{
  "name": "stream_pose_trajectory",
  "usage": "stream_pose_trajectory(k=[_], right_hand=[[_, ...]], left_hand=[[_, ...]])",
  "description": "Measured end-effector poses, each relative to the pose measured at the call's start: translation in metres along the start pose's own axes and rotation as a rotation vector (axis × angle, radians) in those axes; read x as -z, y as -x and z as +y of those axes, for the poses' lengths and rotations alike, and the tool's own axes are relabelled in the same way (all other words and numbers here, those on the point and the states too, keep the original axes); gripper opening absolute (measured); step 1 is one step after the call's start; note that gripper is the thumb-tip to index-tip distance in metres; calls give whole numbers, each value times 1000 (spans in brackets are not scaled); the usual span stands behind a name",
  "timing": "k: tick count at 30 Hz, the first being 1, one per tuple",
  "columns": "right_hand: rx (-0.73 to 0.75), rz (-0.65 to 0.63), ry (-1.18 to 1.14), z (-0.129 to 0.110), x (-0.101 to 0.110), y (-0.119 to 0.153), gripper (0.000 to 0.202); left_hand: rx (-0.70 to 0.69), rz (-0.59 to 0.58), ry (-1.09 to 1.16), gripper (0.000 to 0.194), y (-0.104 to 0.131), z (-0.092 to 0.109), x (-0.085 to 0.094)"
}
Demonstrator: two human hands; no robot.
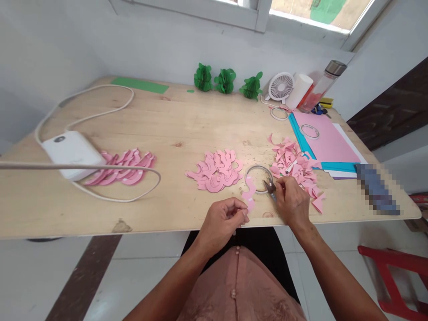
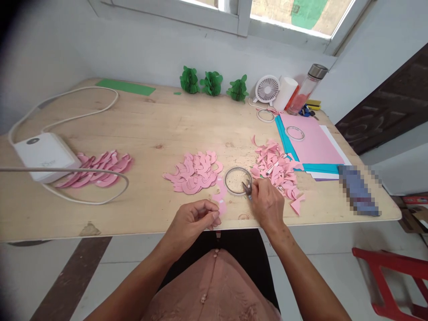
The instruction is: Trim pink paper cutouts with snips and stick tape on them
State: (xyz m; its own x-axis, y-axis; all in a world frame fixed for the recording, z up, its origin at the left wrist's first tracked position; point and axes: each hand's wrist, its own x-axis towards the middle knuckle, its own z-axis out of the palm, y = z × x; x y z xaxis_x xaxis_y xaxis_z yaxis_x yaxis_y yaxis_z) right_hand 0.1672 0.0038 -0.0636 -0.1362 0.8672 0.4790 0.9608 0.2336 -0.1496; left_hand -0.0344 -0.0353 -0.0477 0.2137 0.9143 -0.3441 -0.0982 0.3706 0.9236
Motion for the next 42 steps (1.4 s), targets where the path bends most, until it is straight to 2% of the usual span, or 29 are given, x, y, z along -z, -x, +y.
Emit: stream_pose_trajectory(k=[5,10,11,14,18,25,33,42], right_hand=[[-253,15,-343,-3,16,-4,13],[-487,-120,-958,-30,39,1,14],[-520,-125,-1031,-37,41,5,13],[-594,-249,-1219,-58,40,17,13],[-696,-253,-1397,-79,35,23,13],[-715,-154,-1472,-91,30,19,9],[-800,-2,-1404,-83,17,19,10],[-767,-75,-1452,-89,18,20,7]], left_hand=[[15,-9,41,11,0,5,0],[20,17,97,13,0,11,-1],[19,34,112,13,-1,11,-2],[8,88,163,11,0,11,-5],[-30,103,213,12,0,10,-8],[-63,34,278,8,3,10,-12],[-18,68,239,10,6,10,-11],[-71,125,242,7,1,9,-12]])
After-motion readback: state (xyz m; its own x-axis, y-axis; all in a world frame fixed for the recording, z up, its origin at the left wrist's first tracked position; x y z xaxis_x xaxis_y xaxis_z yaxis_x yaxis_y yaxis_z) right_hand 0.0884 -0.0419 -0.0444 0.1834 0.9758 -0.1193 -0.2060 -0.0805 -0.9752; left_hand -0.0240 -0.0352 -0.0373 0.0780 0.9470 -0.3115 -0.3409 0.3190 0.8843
